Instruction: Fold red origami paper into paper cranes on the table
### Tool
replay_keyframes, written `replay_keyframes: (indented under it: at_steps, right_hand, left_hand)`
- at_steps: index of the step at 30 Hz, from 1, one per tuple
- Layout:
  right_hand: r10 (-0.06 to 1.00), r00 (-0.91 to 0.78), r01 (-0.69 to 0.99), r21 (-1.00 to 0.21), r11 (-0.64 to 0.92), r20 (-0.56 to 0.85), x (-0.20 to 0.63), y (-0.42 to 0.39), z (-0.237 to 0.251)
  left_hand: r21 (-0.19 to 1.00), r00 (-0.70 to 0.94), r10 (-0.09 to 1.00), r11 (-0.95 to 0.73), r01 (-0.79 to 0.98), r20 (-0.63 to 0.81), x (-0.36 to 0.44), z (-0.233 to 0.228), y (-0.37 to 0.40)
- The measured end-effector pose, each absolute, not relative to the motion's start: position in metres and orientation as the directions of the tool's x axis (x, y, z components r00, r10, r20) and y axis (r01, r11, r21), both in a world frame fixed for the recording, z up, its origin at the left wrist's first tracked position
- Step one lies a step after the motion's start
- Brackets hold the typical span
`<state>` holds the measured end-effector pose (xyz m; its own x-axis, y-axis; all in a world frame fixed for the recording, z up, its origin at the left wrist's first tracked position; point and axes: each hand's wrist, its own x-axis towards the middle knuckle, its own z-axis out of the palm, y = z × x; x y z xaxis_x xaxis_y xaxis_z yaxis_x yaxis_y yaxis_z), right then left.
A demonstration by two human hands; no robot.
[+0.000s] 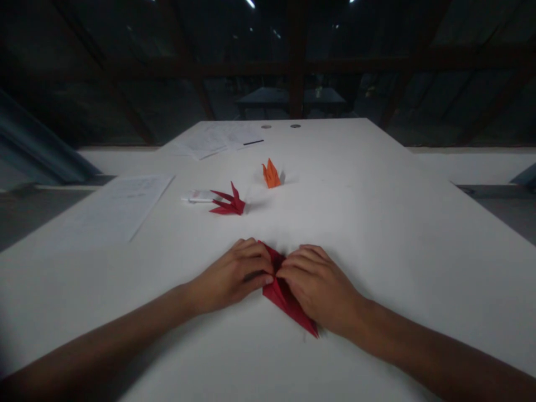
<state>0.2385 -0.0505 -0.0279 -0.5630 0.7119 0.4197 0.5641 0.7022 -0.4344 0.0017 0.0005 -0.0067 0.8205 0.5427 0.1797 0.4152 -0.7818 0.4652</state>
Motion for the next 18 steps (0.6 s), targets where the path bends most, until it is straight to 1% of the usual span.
replay_keyframes:
  at_steps: [2, 5, 7, 11, 15, 18]
  right_hand:
    - [0.772, -0.515, 0.614, -0.468, 0.636, 0.373, 0.235, -0.056, -0.023]
    - [0.792, -0.495, 0.639, -0.469, 0.610, 0.357, 0.232, -0.060, -0.021]
    - [0.789, -0.493, 0.638, -0.463, 0.615, 0.368, 0.231, -0.061, -0.022]
    - [0.777, -0.515, 0.622, -0.466, 0.629, 0.363, 0.231, -0.059, -0.025]
    - [0.763, -0.543, 0.587, -0.491, 0.643, 0.350, 0.234, -0.057, -0.020]
    - [0.803, -0.450, 0.600, -0.534, 0.596, 0.390, 0.238, -0.053, -0.017]
  left_hand:
    - [0.486, 0.789, 0.594, -0.741, 0.463, 0.155, 0.004, -0.007, -0.003]
    - [0.517, 0.734, 0.665, -0.680, 0.519, 0.137, 0.008, -0.009, -0.007]
    - [0.515, 0.715, 0.684, -0.670, 0.534, 0.149, 0.008, -0.011, -0.008]
    - [0.479, 0.713, 0.675, -0.697, 0.533, 0.190, 0.008, -0.010, -0.009]
    - [0.400, 0.762, 0.632, -0.742, 0.538, 0.146, 0.008, -0.006, -0.011]
    - [0.326, 0.761, 0.636, -0.753, 0.572, 0.133, 0.007, -0.004, -0.013]
